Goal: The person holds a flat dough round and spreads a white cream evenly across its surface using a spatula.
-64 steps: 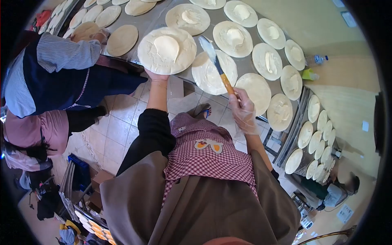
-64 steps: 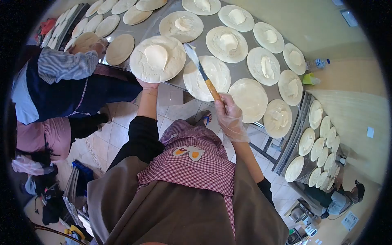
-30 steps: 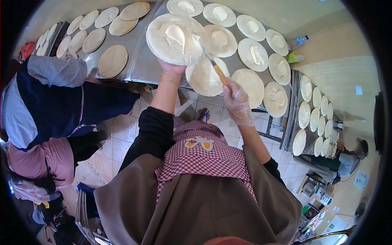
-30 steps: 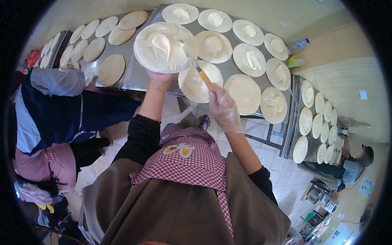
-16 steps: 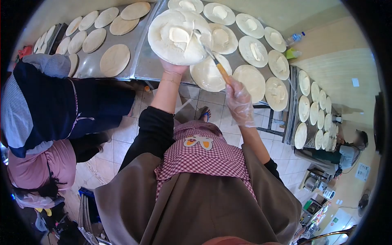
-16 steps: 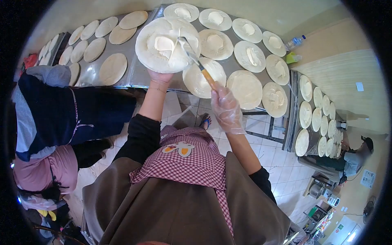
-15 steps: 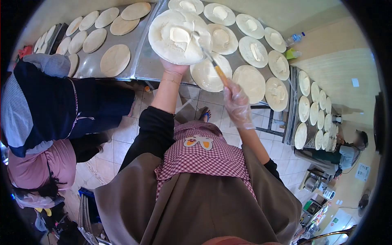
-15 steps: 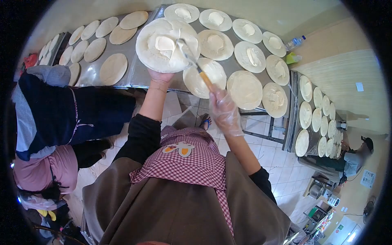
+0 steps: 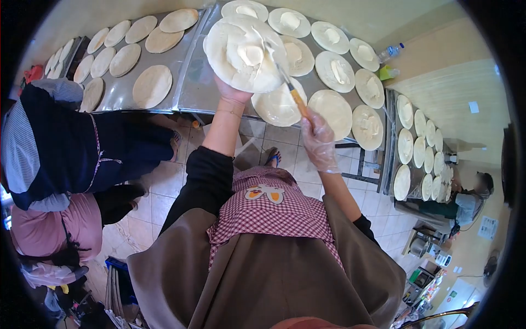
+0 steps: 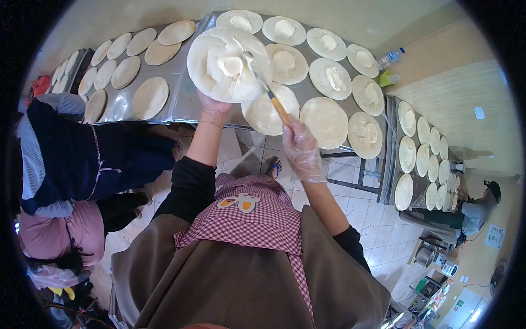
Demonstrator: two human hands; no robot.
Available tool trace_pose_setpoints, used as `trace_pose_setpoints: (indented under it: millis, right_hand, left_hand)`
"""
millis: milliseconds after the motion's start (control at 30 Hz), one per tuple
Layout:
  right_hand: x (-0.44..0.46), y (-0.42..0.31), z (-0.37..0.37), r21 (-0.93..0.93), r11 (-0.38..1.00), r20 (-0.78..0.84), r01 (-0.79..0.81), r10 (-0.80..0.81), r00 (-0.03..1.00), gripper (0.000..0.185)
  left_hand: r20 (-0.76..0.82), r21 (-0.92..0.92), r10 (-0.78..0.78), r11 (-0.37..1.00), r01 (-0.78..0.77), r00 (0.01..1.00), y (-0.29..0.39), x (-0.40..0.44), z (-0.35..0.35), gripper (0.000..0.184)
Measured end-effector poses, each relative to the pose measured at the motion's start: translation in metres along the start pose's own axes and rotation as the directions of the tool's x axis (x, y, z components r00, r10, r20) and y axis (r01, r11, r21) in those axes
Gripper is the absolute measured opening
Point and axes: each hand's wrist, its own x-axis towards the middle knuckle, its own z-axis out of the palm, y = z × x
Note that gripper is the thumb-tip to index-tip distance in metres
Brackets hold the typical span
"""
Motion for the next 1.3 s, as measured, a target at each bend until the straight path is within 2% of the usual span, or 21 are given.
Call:
trace_pose_setpoints:
  millis: [67,167,200,267,333,367,433,467,567,633,667,733,767,833,867,933,1033,1100,1167,1233,1300]
  right_hand:
    - [-0.012,-0.005,0.001,0.010,0.999,0.022,0.047,-0.047,0.999,0.024]
    - [-0.027,-0.017,-0.004,-0.021,0.988,0.061,0.156,-0.154,0.986,0.028]
    - [-0.028,-0.023,-0.009,0.008,0.983,0.110,0.185,-0.185,0.977,0.028]
    - [-0.026,-0.025,-0.015,0.037,0.977,0.157,0.210,-0.213,0.964,0.029]
    - [-0.020,-0.021,-0.018,0.101,0.951,0.071,0.292,-0.299,0.952,0.027]
    - [-0.015,-0.018,-0.020,0.099,0.951,0.070,0.291,-0.299,0.952,0.027]
    - [-0.004,-0.010,-0.028,0.090,0.995,-0.002,0.041,-0.041,0.999,0.025]
    - [0.002,-0.006,-0.031,0.008,1.000,-0.007,-0.016,0.016,1.000,0.023]
    - [-0.003,0.007,-0.022,0.001,0.999,0.004,-0.039,0.039,0.999,0.024]
    - [-0.016,0.003,-0.015,0.052,0.999,-0.005,-0.007,0.008,1.000,0.025]
    - [-0.021,-0.002,-0.014,0.042,0.997,0.011,0.058,-0.058,0.998,0.027]
    - [-0.029,-0.006,-0.016,0.019,0.992,0.092,0.126,-0.128,0.988,0.032]
    - [-0.030,-0.010,-0.020,0.018,0.992,0.092,0.124,-0.126,0.988,0.032]
    - [-0.030,-0.016,-0.030,-0.006,0.993,0.261,0.120,-0.114,0.958,0.030]
    - [-0.028,-0.012,-0.030,-0.006,0.993,0.261,0.120,-0.114,0.959,0.030]
    - [-0.021,0.000,-0.030,0.068,0.990,0.103,0.126,-0.133,0.986,0.029]
    - [-0.005,0.013,-0.028,-0.019,1.000,-0.039,-0.005,0.005,0.999,0.027]
    - [-0.008,0.026,-0.016,0.045,0.999,-0.066,-0.019,0.022,0.998,0.025]
    - [-0.019,0.023,-0.006,0.065,0.998,0.001,0.019,-0.019,1.000,0.025]
    - [-0.028,0.011,-0.005,0.030,0.991,-0.033,0.132,-0.132,0.991,0.028]
    - [-0.032,-0.004,-0.013,0.109,0.985,0.109,0.132,-0.143,0.984,0.031]
  left_hand:
    - [-0.030,0.048,0.034,0.998,-0.033,0.999,-0.002,0.006,-0.003,0.057]
    - [0.122,-0.099,-0.014,0.995,0.026,0.992,-0.009,0.007,-0.011,0.060]
    - [-0.070,0.173,0.089,0.982,-0.076,0.994,-0.016,0.007,-0.007,0.064]
    - [-0.225,0.445,0.233,0.888,-0.113,0.946,-0.022,0.008,-0.013,0.069]
    - [-0.129,0.086,0.028,0.996,-0.017,0.991,-0.019,0.008,-0.032,0.067]
    - [-0.128,0.085,0.027,0.996,-0.016,0.991,-0.019,0.008,-0.026,0.067]
    - [0.016,-0.111,-0.060,0.992,0.061,0.998,-0.019,0.006,-0.014,0.067]
    - [0.013,-0.112,-0.061,0.992,0.062,0.998,-0.019,0.006,-0.012,0.067]
    - [-0.027,-0.088,-0.068,0.994,0.065,0.997,-0.020,0.007,-0.015,0.065]
    - [0.097,-0.293,-0.070,0.951,0.096,0.993,-0.022,0.014,-0.027,0.063]
    - [0.095,-0.293,-0.065,0.952,0.090,0.993,-0.025,0.013,-0.022,0.063]
    - [-0.231,0.222,0.094,0.974,-0.042,0.968,-0.033,0.013,-0.011,0.067]
    - [-0.233,0.221,0.093,0.974,-0.040,0.968,-0.034,0.012,-0.018,0.067]
    - [-0.333,0.289,0.101,0.957,0.000,0.937,-0.035,0.009,-0.034,0.067]
    - [-0.333,0.289,0.100,0.957,0.001,0.937,-0.032,0.010,-0.035,0.067]
    - [0.080,-0.237,-0.075,0.967,0.092,0.994,-0.026,0.010,-0.037,0.067]
    - [0.011,-0.060,-0.040,0.997,0.041,0.999,-0.025,0.006,-0.019,0.063]
    - [-0.005,-0.098,-0.044,0.994,0.043,0.999,-0.027,0.008,-0.028,0.064]
    - [-0.018,-0.132,-0.043,0.990,0.040,0.999,-0.028,0.011,-0.034,0.064]
    - [-0.153,0.049,0.026,0.999,-0.019,0.988,-0.031,0.013,-0.036,0.065]
    - [-0.242,0.143,0.023,0.990,0.012,0.970,-0.035,0.010,-0.043,0.067]
